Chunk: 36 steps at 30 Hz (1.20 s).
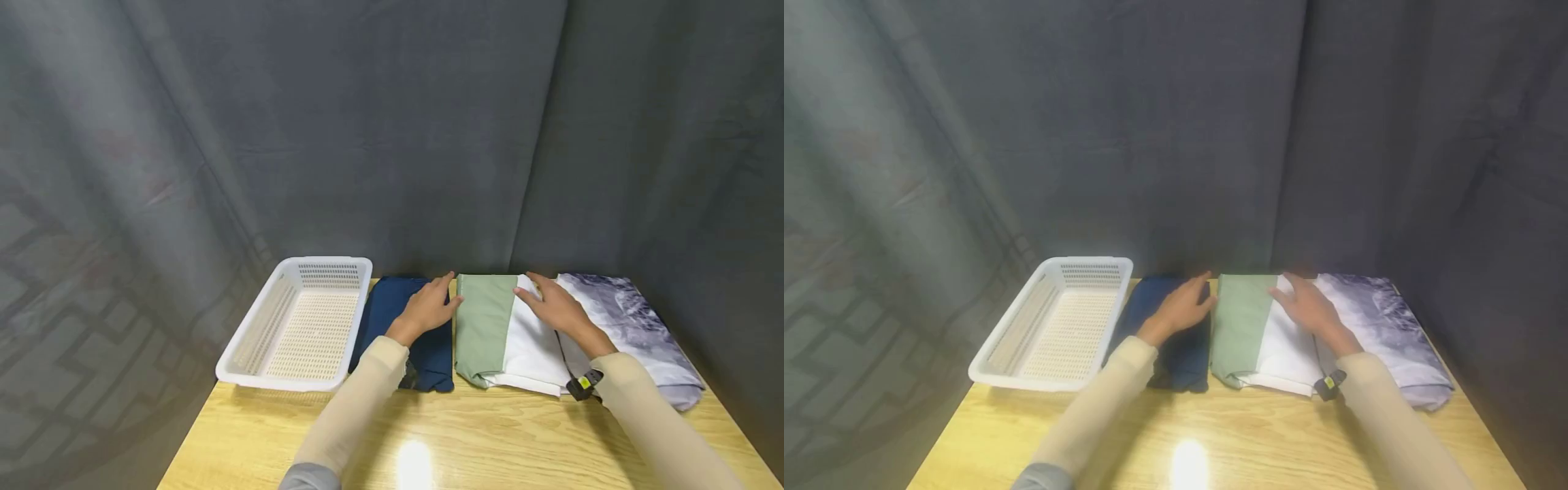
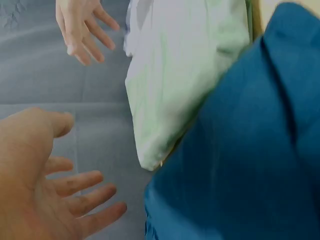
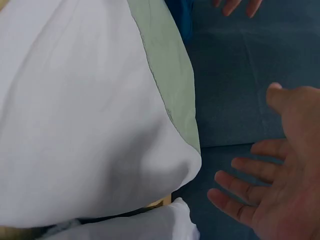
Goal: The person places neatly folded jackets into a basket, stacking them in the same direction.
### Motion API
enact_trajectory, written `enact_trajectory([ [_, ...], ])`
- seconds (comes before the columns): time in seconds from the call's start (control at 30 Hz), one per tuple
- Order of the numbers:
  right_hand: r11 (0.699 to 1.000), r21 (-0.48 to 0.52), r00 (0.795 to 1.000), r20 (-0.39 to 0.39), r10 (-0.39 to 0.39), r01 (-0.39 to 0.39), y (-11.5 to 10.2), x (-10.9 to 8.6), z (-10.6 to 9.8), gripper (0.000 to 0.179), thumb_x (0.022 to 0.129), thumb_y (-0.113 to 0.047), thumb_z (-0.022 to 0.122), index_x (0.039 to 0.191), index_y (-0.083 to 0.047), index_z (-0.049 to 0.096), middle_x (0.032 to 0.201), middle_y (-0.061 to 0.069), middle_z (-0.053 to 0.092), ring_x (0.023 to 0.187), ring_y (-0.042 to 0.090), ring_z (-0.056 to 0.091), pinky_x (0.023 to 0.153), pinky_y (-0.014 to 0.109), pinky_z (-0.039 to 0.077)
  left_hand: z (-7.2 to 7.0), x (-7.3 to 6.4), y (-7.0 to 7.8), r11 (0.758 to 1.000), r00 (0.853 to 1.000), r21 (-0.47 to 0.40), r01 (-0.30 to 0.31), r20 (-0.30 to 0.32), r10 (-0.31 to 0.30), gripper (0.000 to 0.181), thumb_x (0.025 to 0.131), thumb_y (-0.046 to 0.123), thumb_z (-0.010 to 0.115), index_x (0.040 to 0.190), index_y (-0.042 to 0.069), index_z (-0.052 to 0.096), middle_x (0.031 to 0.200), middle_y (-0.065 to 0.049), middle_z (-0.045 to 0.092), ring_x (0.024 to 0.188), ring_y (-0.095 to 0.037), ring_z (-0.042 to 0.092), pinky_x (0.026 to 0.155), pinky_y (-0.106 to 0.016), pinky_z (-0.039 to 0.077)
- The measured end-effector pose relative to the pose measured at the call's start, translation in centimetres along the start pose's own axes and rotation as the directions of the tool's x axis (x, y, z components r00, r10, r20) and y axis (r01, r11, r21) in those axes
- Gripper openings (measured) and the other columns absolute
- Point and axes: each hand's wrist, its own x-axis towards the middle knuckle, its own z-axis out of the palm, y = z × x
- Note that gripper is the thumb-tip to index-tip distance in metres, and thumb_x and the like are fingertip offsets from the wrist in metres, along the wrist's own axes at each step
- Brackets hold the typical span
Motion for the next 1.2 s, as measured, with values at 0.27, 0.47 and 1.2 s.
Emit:
enact_trajectory([
  [0.27,0.996,0.077,0.998,-0.043,0.046,-0.043,1.0,-1.3,0.2,0.072,0.113,-0.045,0.049,0.158,0.009,0.037,0.154,0.04,0.047,0.129,0.059,0.057,0.101,0.069,0.05,1.6,-0.6,1.0,0.987,0.997,-0.152,0.053,-0.043,-0.061,0.059,0.113,0.041,0.05,0.165,0.015,0.04,0.159,-0.01,0.055,0.143,-0.028,0.058,0.113,-0.05,0.052],
  [0.47,0.989,0.07,0.991,0.004,0.13,-0.13,2.0,-2.0,0.9,0.072,0.112,-0.041,0.051,0.157,0.013,0.036,0.154,0.04,0.045,0.131,0.057,0.057,0.099,0.065,0.052,3.1,-1.2,0.9,0.956,0.996,-0.285,0.076,-0.014,-0.083,0.057,0.113,0.037,0.051,0.162,0.009,0.043,0.151,-0.015,0.061,0.132,-0.029,0.064,0.105,-0.046,0.056],
  [1.2,0.974,-0.018,0.97,0.078,0.229,-0.228,4.1,-2.1,4.1,0.078,0.107,-0.031,0.058,0.154,0.023,0.027,0.15,0.05,0.04,0.136,0.068,0.044,0.11,0.071,0.044,6.4,-1.5,2.8,0.873,0.953,-0.382,0.303,0.145,-0.267,0.068,0.11,0.035,0.057,0.167,0.007,0.033,0.16,-0.021,0.053,0.146,-0.036,0.054,0.113,-0.049,0.052],
])
